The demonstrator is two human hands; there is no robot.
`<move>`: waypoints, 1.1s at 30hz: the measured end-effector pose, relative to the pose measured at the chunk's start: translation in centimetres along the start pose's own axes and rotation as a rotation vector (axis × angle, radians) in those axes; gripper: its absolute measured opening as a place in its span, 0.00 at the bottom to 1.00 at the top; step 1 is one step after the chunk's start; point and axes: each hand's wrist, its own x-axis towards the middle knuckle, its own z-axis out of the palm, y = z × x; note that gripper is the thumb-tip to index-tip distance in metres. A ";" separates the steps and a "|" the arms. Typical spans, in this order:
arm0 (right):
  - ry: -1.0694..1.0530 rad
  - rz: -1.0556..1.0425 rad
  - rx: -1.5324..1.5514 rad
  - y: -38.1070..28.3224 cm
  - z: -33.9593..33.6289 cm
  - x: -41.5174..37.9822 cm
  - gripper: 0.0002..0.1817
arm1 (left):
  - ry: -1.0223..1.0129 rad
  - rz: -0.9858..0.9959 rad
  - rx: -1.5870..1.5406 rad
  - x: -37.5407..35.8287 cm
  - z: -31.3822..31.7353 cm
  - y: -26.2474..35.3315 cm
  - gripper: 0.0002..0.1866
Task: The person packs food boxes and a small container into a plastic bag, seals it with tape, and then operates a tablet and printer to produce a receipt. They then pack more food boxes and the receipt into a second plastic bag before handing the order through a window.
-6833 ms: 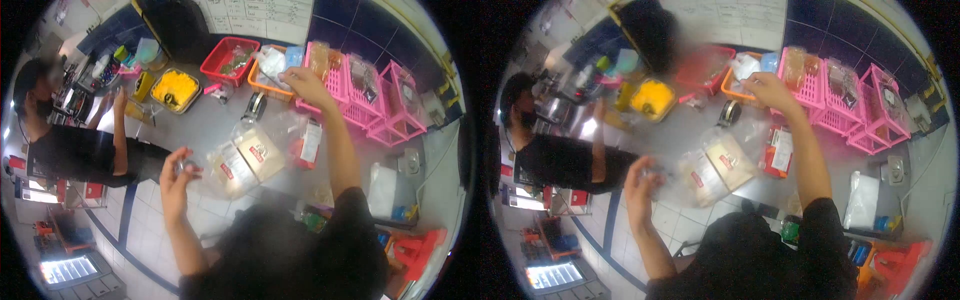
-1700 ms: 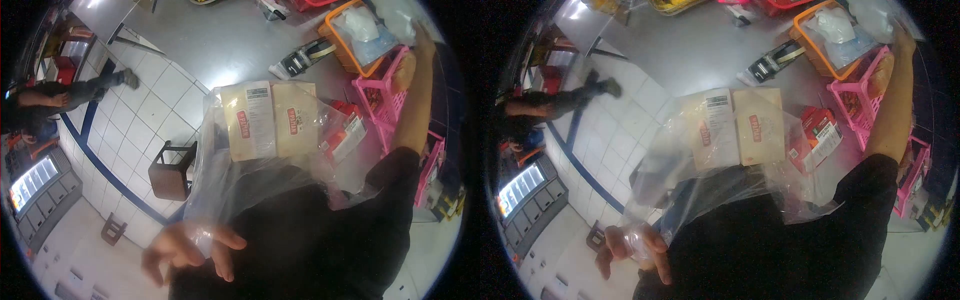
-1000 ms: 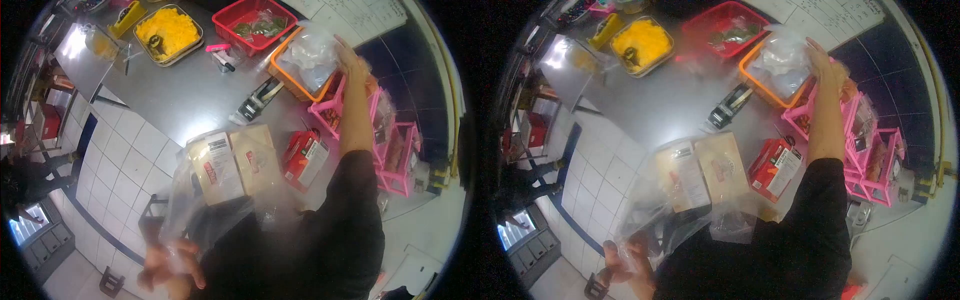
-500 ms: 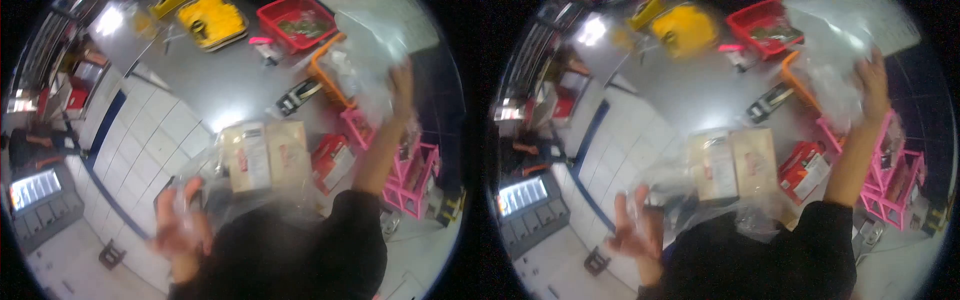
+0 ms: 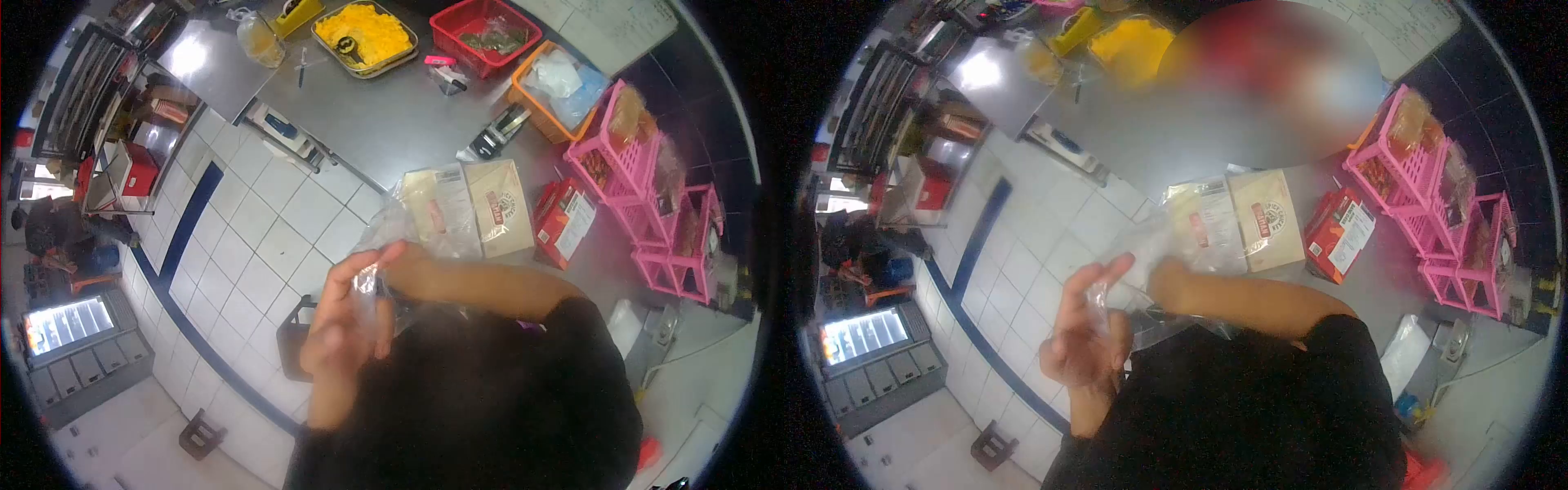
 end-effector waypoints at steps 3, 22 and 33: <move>-0.179 0.107 0.245 -3.1 -12.8 -5.2 0.09 | 0.047 -0.080 0.084 -0.6 0.2 1.3 0.45; 1.123 0.660 -0.231 23.8 -29.7 -12.1 0.21 | 0.105 0.132 -0.006 2.3 0.1 -0.9 0.39; 0.512 -0.060 0.044 -0.2 -12.4 -10.3 0.09 | -0.041 0.040 0.014 1.4 -0.5 0.1 0.38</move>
